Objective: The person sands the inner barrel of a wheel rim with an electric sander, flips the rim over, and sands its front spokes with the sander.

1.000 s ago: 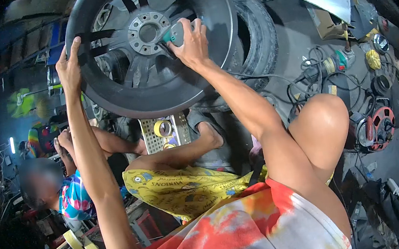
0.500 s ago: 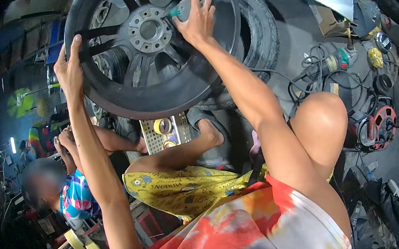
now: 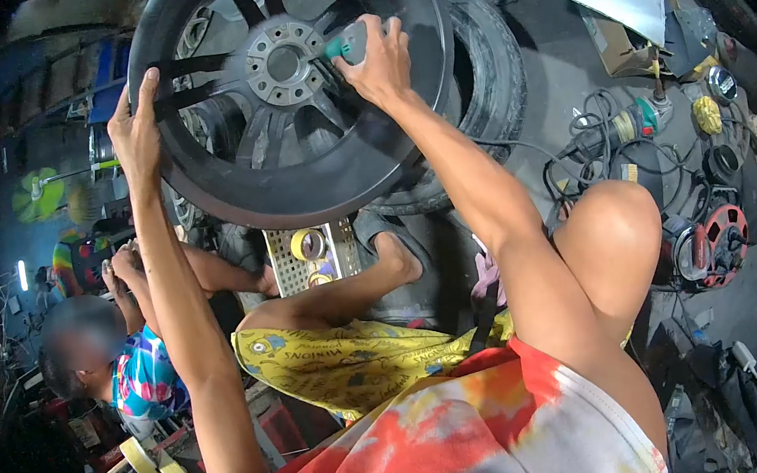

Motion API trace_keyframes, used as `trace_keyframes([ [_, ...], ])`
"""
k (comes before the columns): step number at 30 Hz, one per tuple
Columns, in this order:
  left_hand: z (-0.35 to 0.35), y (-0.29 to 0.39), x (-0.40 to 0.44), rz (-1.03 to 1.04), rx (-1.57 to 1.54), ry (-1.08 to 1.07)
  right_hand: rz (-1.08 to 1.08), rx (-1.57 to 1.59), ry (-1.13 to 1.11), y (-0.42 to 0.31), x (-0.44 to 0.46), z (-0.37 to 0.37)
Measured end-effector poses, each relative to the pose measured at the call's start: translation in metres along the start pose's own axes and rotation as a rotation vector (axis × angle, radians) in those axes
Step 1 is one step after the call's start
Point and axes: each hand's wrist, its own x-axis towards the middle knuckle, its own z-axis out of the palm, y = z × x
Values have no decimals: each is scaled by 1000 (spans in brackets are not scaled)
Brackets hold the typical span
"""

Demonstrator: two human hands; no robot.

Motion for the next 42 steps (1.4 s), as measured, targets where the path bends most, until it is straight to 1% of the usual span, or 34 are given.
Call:
trace_keyframes([
  [1, 0, 1, 0, -1, 0, -4, 22, 73, 23, -1, -3, 4],
  [2, -1, 2, -2, -6, 1, -7, 24, 79, 18, -2, -2, 9],
  [4, 1, 7, -8, -5, 20, -6, 54, 130, 139, -8, 2, 21],
  [5, 3, 11, -11, -11, 2, -8, 88, 139, 141, -17, 9, 20],
  [8, 7, 14, -12, 14, -8, -10, 72, 161, 155, -42, 26, 17],
  [9, 8, 15, -11, 14, 5, -10, 9, 174, 156, -50, 29, 17],
  [10, 9, 15, -10, 15, 16, -10, -61, 122, 171, -56, 28, 17],
  [12, 10, 14, -11, 24, 9, 8, -218, 123, 114, -66, 19, 16],
  [16, 6, 4, -11, 69, 8, 40, -416, 197, 37, -75, -3, 17],
  [17, 6, 2, -11, 90, 20, 59, -418, 199, 32, -75, -3, 18],
  [19, 7, 3, -10, 69, 31, 69, -307, 168, 119, -72, 2, 20],
  [20, 8, 3, -9, 54, 39, 77, -241, 136, 139, -66, 9, 22],
  [22, 10, 0, -5, 52, 19, 83, -128, 173, 153, -47, 20, 21],
  [23, 11, -2, -2, 50, 2, 87, -37, 160, 130, -36, 24, 21],
  [24, 10, -5, 1, 55, -2, 90, 5, 153, 84, -24, 25, 19],
  [26, 7, -11, 7, 17, 8, 66, 38, 133, 16, -7, 14, 15],
  [28, 4, -15, 9, 25, -19, 53, 23, 95, 11, -4, -8, 13],
  [30, 1, -17, 10, 34, -41, 32, -18, 131, -19, -12, -27, 13],
  [32, -4, -17, 9, -69, -92, -33, -91, 111, -68, -30, -39, 11],
  [33, -3, -15, 8, -95, -153, -23, -125, 132, -87, -40, -42, 9],
  [37, -7, -22, 13, -104, -86, -36, -268, 186, -183, -56, -55, 5],
  [40, -9, -27, 14, -120, -145, -33, -228, 176, -185, -52, -51, 6],
  [42, -10, -32, 16, -94, -133, -57, -146, 165, -93, -47, -35, 14],
])
